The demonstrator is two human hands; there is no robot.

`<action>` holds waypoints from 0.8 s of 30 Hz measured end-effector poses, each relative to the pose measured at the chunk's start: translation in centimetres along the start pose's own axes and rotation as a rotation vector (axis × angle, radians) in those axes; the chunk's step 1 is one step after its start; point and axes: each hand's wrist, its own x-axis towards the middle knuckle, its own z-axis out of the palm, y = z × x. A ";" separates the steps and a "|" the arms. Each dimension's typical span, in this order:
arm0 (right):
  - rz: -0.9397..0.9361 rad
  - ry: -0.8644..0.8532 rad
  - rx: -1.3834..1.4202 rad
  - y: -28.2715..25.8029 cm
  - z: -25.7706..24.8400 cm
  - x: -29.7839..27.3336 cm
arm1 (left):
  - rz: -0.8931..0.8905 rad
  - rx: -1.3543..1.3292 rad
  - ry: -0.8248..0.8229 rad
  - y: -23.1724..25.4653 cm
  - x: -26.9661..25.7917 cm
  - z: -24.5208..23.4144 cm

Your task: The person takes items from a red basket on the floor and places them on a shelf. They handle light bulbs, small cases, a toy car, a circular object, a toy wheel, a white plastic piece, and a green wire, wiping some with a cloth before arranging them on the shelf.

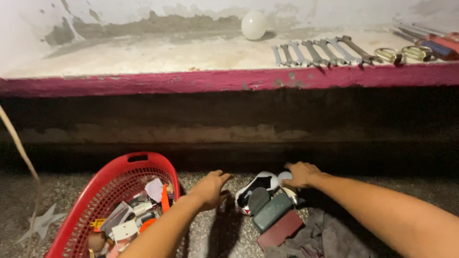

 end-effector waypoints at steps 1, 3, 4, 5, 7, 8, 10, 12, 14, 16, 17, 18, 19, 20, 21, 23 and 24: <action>0.011 -0.007 0.005 -0.1 0.2 0.0 | 0.009 -0.003 -0.011 0.1 0.6 0.3; -0.063 -0.003 -0.037 -0.3 0.1 0.1 | 0.003 0.021 0.012 0.4 1.8 0.7; -0.054 -0.007 -0.035 0.0 0.2 0.0 | 0.010 0.017 0.006 1.1 2.0 0.3; -0.060 0.009 -0.037 0.0 0.4 -0.1 | 0.003 0.020 -0.012 1.7 2.0 0.0; -0.064 0.023 -0.039 0.0 0.4 -0.3 | -0.002 0.022 -0.031 1.8 2.4 0.3; -0.074 0.037 -0.030 0.0 0.3 -0.4 | 0.029 0.019 -0.017 1.4 2.9 0.8; -0.084 0.048 -0.025 0.2 0.0 -0.8 | 0.061 0.011 -0.002 1.3 3.4 1.3; -0.156 0.107 -0.033 -0.2 -0.6 -0.7 | 0.092 0.021 0.018 1.5 3.2 0.7; -0.160 0.108 -0.027 -0.4 -1.2 -0.7 | 0.081 0.028 0.014 1.6 2.8 -0.1; -0.160 0.114 -0.018 -0.6 -1.9 -0.6 | 0.075 0.039 0.012 1.5 2.5 -0.7; -0.166 0.131 -0.039 -0.9 -2.2 -0.5 | 0.082 0.030 0.036 1.4 2.3 -1.0; -0.172 0.148 -0.060 -1.1 -2.5 -0.5 | 0.089 0.021 0.060 1.3 2.2 -1.2; -0.180 0.158 -0.061 -1.7 -3.2 -1.0 | 0.085 0.028 0.069 1.4 1.9 -1.7; -0.220 0.174 -0.060 -2.4 -3.9 -1.6 | 0.077 0.009 0.091 1.6 1.6 -2.3; -0.262 0.190 -0.057 -3.1 -4.5 -2.2 | 0.070 -0.008 0.112 1.7 1.3 -2.8; -0.302 0.208 -0.039 -4.7 -5.5 -3.7 | 0.045 -0.011 0.124 2.3 0.7 -4.2; -0.334 0.216 -0.023 -5.3 -6.0 -4.4 | 0.024 -0.023 0.129 2.7 0.4 -4.7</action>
